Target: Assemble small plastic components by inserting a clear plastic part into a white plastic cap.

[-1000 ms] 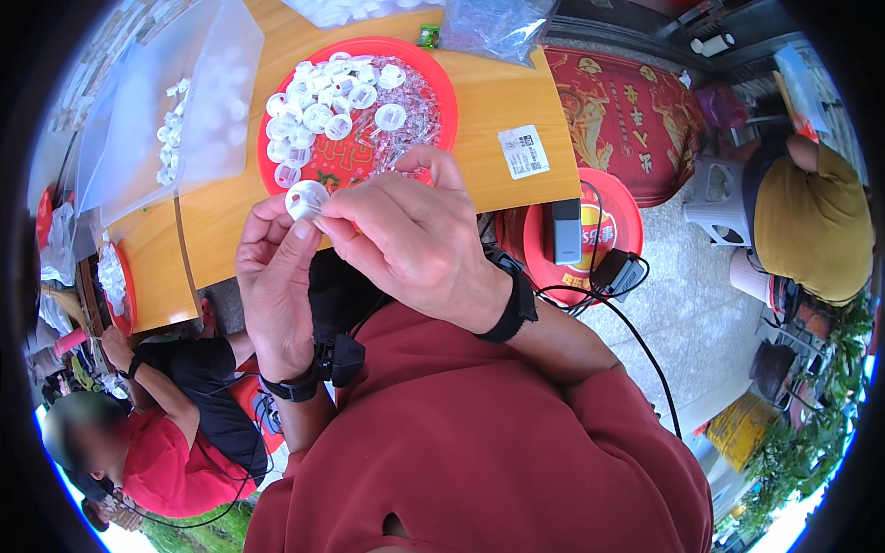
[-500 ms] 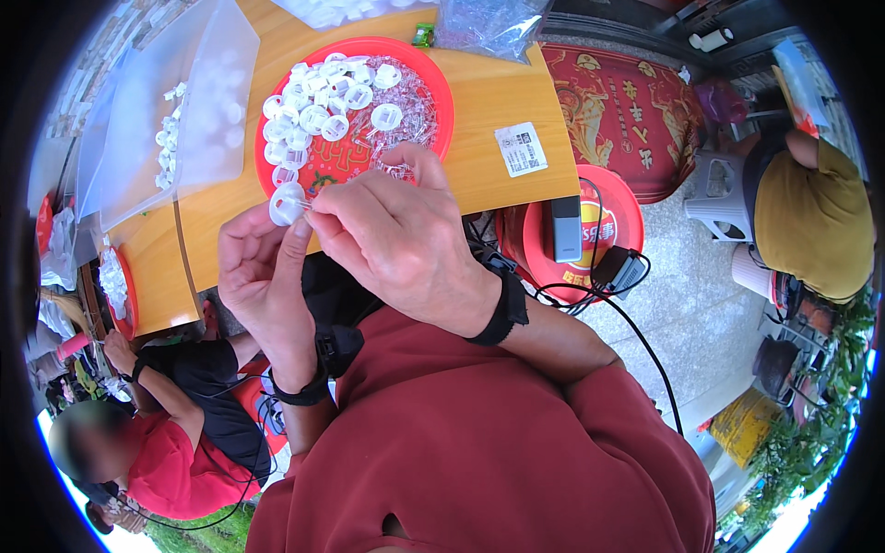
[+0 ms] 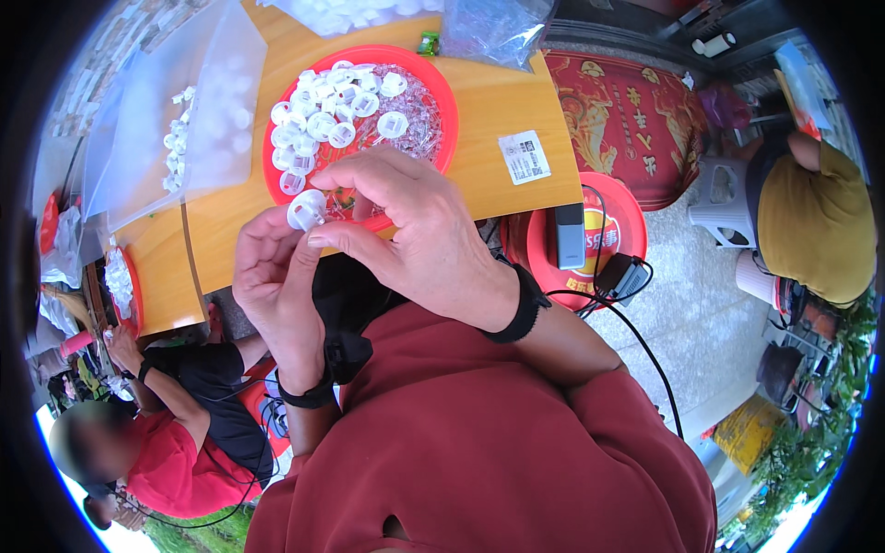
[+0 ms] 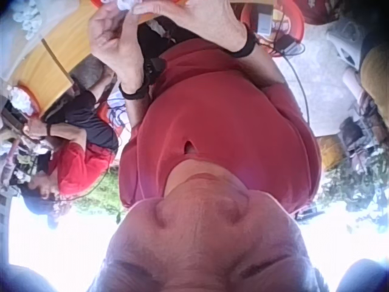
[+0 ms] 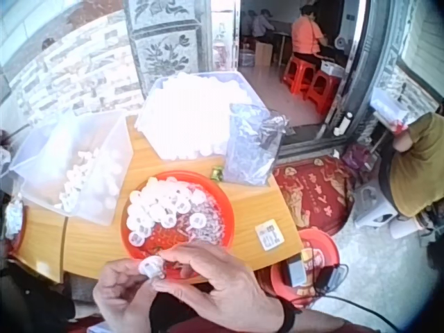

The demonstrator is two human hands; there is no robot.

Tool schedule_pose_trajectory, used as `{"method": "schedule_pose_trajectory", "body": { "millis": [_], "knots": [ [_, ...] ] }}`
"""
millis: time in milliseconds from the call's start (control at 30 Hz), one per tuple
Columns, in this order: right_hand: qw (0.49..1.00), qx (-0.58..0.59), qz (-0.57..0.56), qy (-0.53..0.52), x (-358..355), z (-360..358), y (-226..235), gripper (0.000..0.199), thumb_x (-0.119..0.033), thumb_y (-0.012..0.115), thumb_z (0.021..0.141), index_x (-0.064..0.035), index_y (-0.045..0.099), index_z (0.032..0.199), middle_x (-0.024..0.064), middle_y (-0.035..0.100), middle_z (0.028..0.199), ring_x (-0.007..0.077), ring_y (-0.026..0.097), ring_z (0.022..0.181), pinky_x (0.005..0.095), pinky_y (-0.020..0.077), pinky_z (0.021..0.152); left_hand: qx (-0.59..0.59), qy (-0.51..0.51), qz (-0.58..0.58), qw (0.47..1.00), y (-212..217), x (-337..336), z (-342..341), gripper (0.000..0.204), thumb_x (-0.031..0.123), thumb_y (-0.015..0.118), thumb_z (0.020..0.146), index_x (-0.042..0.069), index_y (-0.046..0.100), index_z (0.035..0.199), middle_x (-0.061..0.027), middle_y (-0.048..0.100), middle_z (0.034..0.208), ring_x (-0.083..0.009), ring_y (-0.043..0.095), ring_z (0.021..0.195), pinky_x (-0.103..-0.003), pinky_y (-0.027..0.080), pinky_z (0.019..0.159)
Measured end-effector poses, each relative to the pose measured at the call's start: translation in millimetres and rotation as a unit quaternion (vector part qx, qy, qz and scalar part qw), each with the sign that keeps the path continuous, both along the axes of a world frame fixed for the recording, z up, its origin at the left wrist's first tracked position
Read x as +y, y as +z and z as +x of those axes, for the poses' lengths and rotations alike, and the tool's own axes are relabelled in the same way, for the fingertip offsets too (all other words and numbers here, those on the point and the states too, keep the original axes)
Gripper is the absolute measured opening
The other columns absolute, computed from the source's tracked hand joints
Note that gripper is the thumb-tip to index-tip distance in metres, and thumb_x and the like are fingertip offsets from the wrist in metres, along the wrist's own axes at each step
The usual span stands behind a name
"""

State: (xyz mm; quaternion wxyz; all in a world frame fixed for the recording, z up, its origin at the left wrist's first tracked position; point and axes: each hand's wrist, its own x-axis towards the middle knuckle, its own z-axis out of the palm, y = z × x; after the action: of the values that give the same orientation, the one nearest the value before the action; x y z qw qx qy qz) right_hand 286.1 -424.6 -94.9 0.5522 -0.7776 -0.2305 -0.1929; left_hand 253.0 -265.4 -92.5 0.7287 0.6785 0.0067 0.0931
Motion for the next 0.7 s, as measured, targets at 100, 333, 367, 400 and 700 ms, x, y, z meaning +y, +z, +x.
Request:
{"method": "schedule_pose_trajectory", "body": {
  "millis": [100,333,367,400,700],
  "knots": [
    [0.986,0.112,0.08,0.097,-6.0,3.4,3.6,0.043,-0.016,0.078,0.081,-0.001,0.063,0.118,0.0098,0.068,0.092,0.0198,0.066,0.073,0.0321,0.0516,0.064,0.009,-0.005,-0.008,1.0,2.1,-4.0,-3.4,0.031,-0.005,0.069,0.087,-0.004,0.057,0.116,-0.0121,0.069,0.107,-0.0153,0.067,0.1,-0.028,0.053,0.09],
    [0.985,0.094,0.061,0.13,-6.7,8.1,-1.1,0.037,-0.015,0.078,0.081,-0.0022,0.064,0.113,0.0108,0.066,0.096,0.0233,0.066,0.075,0.0325,0.0523,0.064,-0.007,-0.022,0.005,1.0,-1.2,-2.1,-3.2,0.029,-0.011,0.063,0.089,-0.004,0.056,0.116,-0.0117,0.067,0.11,-0.0153,0.066,0.102,-0.028,0.054,0.091],
    [0.991,0.066,0.044,0.109,-4.8,6.8,1.1,0.037,-0.012,0.079,0.079,-0.0022,0.066,0.112,0.0098,0.068,0.097,0.0203,0.068,0.078,0.0306,0.0543,0.068,-0.022,-0.02,0.014,0.999,-1.3,-2.1,-3.3,0.03,-0.009,0.065,0.089,-0.004,0.055,0.117,-0.0119,0.067,0.11,-0.0157,0.066,0.103,-0.028,0.053,0.091],
    [0.995,0.038,0.026,0.088,-3.3,5.7,2.1,0.038,-0.009,0.081,0.076,-0.0021,0.068,0.111,0.0087,0.07,0.097,0.0173,0.07,0.081,0.0288,0.0563,0.071,-0.037,-0.017,0.024,0.999,-1.6,-2.2,-3.6,0.031,-0.007,0.067,0.088,-0.004,0.055,0.117,-0.0121,0.067,0.11,-0.016,0.065,0.103,-0.028,0.052,0.092],
    [0.997,-0.042,0.031,0.049,-1.3,1.8,-5.9,0.037,-0.009,0.083,0.074,0.0002,0.069,0.107,0.0114,0.07,0.099,0.0208,0.07,0.082,0.0293,0.0576,0.071,-0.117,0.0,0.083,0.99,-10.5,-8.6,-6.1,0.03,-0.008,0.064,0.09,-0.004,0.052,0.118,-0.0134,0.064,0.112,-0.018,0.065,0.104,-0.028,0.052,0.091]
  ]
}}
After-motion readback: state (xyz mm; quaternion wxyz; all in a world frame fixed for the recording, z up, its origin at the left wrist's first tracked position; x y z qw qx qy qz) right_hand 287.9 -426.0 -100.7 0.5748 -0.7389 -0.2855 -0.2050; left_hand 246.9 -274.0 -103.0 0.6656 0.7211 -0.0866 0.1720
